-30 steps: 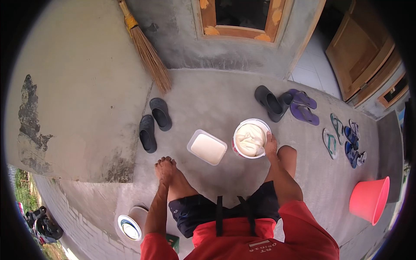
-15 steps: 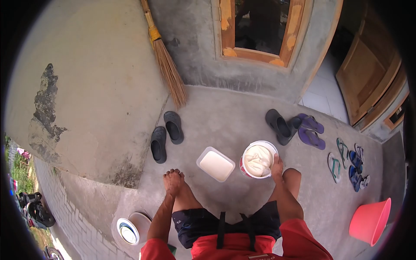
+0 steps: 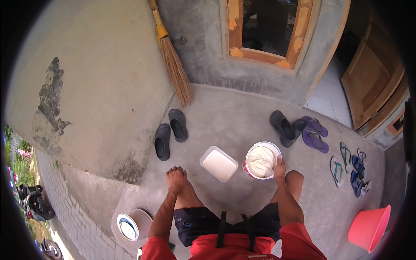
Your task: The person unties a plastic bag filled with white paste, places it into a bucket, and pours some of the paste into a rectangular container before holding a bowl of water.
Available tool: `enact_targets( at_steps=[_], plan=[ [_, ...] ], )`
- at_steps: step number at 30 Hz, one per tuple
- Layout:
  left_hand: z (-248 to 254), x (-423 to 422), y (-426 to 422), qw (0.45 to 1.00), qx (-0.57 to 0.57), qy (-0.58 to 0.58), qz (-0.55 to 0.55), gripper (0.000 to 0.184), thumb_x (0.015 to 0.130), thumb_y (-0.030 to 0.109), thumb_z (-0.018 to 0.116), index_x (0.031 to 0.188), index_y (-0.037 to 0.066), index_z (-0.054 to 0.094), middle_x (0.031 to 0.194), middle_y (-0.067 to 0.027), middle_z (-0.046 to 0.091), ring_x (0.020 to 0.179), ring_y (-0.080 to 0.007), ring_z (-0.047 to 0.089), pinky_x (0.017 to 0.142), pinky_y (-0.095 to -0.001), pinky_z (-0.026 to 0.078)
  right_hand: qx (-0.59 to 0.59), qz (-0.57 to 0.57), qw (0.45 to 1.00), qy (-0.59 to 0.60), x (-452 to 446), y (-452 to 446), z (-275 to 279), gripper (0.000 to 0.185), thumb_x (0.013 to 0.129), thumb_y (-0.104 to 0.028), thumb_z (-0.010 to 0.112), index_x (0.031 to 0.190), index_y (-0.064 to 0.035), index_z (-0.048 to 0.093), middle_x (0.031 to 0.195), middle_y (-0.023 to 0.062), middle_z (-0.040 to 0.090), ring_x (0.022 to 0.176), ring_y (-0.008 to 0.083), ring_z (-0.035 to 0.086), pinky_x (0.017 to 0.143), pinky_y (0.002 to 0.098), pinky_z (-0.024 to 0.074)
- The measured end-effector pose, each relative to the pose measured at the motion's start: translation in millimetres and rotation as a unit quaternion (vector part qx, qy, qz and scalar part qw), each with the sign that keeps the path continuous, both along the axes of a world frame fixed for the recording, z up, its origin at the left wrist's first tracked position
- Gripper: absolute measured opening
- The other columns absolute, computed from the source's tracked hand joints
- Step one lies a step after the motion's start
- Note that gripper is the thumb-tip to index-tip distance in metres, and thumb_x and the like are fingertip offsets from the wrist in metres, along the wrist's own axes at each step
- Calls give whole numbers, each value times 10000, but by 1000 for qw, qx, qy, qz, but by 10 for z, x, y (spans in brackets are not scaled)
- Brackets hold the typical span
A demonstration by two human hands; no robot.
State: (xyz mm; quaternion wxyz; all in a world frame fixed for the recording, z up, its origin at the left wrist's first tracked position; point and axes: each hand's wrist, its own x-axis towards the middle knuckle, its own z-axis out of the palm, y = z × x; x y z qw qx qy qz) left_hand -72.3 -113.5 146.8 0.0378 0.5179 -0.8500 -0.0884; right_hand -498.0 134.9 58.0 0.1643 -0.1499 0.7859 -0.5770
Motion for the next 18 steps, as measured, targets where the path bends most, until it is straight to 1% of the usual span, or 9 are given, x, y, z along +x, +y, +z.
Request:
enact_targets(
  at_steps=[2, 7, 10, 12, 13, 15, 18],
  plan=[
    [5, 7, 7, 1000, 6, 0, 3, 271, 881, 263, 534, 937, 55, 697, 983, -142, 681, 974, -326, 633, 890, -475, 468, -5, -11, 1000, -4, 32, -16, 47, 574, 1018, -438, 437, 1242, 71, 582, 1195, 253, 610, 1099, 347, 571, 987, 406, 416],
    [-22, 17, 2, 1000, 0, 4, 5, 267, 873, 262, 542, 950, 57, 696, 1000, -144, 682, 976, -327, 636, 895, -481, 463, -4, -30, 999, -22, 14, -32, -34, 587, 1017, -445, 442, 1262, 73, 572, 1207, 251, 606, 1118, 340, 566, 999, 402, 413],
    [-28, 20, 5, 1000, -3, 8, 6, 269, 871, 263, 544, 957, 58, 694, 996, -144, 683, 974, -329, 637, 896, -481, 463, 4, -42, 999, -28, -21, -26, -127, 603, 1015, -460, 434, 1253, 76, 576, 1211, 263, 602, 1116, 360, 564, 1001, 411, 410],
    [-32, 21, -2, 1000, -3, 9, 6, 268, 869, 263, 545, 958, 58, 694, 992, -144, 683, 971, -329, 636, 892, -481, 464, 19, -27, 999, 6, -64, -11, -193, 622, 1013, -477, 417, 1224, 81, 593, 1191, 280, 607, 1104, 389, 565, 997, 428, 407],
    [-33, 22, -2, 1000, -4, 10, 5, 267, 868, 262, 547, 959, 58, 694, 988, -144, 683, 968, -330, 636, 888, -482, 465, 19, -27, 999, 5, -90, 0, -224, 622, 1013, -477, 417, 1224, 81, 593, 1191, 280, 607, 1104, 389, 565, 997, 428, 407],
    [-33, 24, -4, 1000, -5, 12, 3, 264, 867, 258, 549, 958, 58, 694, 984, -145, 683, 963, -331, 636, 883, -482, 467, 38, -4, 999, 20, -113, 12, -241, 627, 1019, -467, 416, 1254, 92, 576, 1199, 236, 635, 1097, 322, 593, 990, 385, 427],
    [-40, 26, -3, 1000, -9, 14, 2, 256, 864, 251, 553, 950, 56, 695, 973, -145, 683, 953, -332, 636, 872, -481, 471, 55, -6, 998, 24, -78, 10, -160, 624, 1020, -465, 415, 1250, 91, 579, 1197, 230, 636, 1091, 315, 594, 987, 382, 429]
  ],
)
